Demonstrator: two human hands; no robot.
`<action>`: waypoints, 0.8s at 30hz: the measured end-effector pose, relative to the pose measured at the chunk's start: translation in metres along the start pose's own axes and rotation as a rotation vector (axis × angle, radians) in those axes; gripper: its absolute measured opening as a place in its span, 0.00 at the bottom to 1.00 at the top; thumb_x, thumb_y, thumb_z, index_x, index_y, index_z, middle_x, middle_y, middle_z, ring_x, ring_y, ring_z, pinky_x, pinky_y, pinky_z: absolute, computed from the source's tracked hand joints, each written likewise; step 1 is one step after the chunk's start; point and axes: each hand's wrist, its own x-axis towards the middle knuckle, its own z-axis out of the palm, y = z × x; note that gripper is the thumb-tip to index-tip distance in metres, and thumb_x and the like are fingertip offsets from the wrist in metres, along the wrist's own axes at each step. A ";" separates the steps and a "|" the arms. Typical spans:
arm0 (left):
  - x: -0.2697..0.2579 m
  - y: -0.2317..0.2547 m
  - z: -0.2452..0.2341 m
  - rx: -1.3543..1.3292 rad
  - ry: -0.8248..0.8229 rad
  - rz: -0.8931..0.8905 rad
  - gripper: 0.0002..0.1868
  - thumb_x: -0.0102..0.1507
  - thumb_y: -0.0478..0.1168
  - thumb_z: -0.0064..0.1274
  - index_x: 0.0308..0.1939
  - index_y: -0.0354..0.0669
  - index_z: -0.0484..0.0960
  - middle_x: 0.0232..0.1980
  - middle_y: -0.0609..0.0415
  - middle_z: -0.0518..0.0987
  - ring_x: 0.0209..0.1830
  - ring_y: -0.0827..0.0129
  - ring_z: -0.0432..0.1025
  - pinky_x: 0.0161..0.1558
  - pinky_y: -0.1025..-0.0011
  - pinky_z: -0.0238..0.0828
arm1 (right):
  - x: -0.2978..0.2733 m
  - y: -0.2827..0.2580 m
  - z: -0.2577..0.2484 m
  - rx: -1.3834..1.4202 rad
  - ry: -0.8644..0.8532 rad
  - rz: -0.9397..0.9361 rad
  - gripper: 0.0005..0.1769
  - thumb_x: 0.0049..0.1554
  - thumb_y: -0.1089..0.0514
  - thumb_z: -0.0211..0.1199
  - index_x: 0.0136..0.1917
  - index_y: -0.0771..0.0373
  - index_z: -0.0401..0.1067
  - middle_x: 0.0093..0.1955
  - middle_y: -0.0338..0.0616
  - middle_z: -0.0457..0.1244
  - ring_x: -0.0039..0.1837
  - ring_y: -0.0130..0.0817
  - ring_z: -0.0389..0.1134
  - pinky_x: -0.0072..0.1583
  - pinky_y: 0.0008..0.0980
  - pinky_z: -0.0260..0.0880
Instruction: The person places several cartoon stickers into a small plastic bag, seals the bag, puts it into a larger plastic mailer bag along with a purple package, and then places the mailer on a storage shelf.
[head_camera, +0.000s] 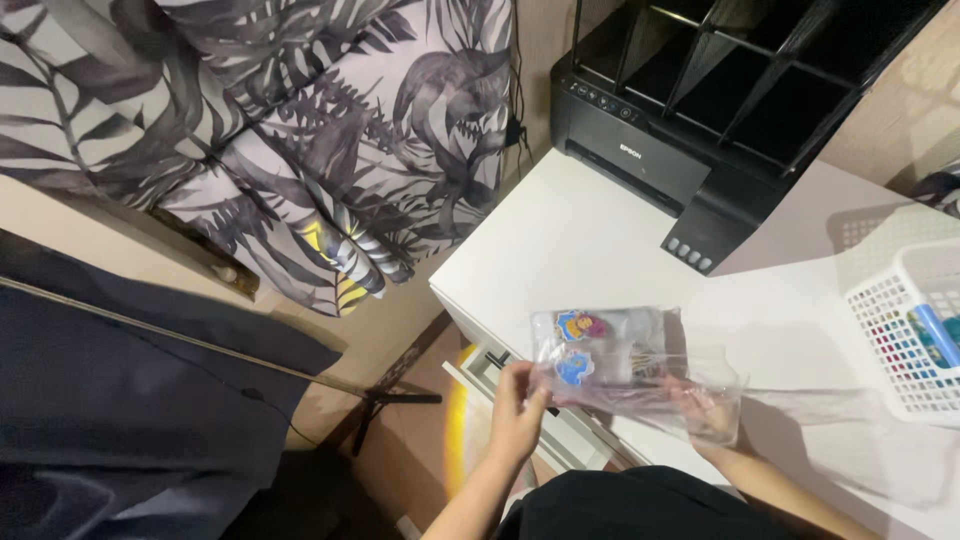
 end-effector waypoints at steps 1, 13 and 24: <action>-0.005 -0.003 0.001 0.025 0.040 0.059 0.15 0.56 0.49 0.47 0.40 0.45 0.70 0.39 0.55 0.73 0.40 0.69 0.70 0.41 0.72 0.67 | -0.006 -0.043 0.007 0.017 0.046 0.099 0.21 0.47 0.60 0.49 0.52 0.64 0.73 0.35 0.44 0.61 0.35 0.32 0.59 0.37 0.33 0.60; -0.011 -0.021 0.014 0.103 0.195 0.052 0.08 0.62 0.42 0.38 0.35 0.46 0.72 0.29 0.55 0.79 0.27 0.68 0.75 0.31 0.72 0.72 | -0.007 -0.075 0.023 -0.015 0.213 -0.094 0.10 0.60 0.61 0.45 0.48 0.64 0.68 0.42 0.45 0.67 0.41 0.33 0.68 0.41 0.27 0.71; -0.001 -0.014 0.019 0.322 0.120 -0.458 0.16 0.65 0.49 0.28 0.32 0.44 0.66 0.31 0.48 0.75 0.31 0.58 0.69 0.34 0.63 0.61 | 0.007 -0.080 0.046 -0.119 0.208 0.303 0.19 0.63 0.49 0.44 0.41 0.63 0.67 0.23 0.42 0.57 0.30 0.35 0.59 0.37 0.34 0.57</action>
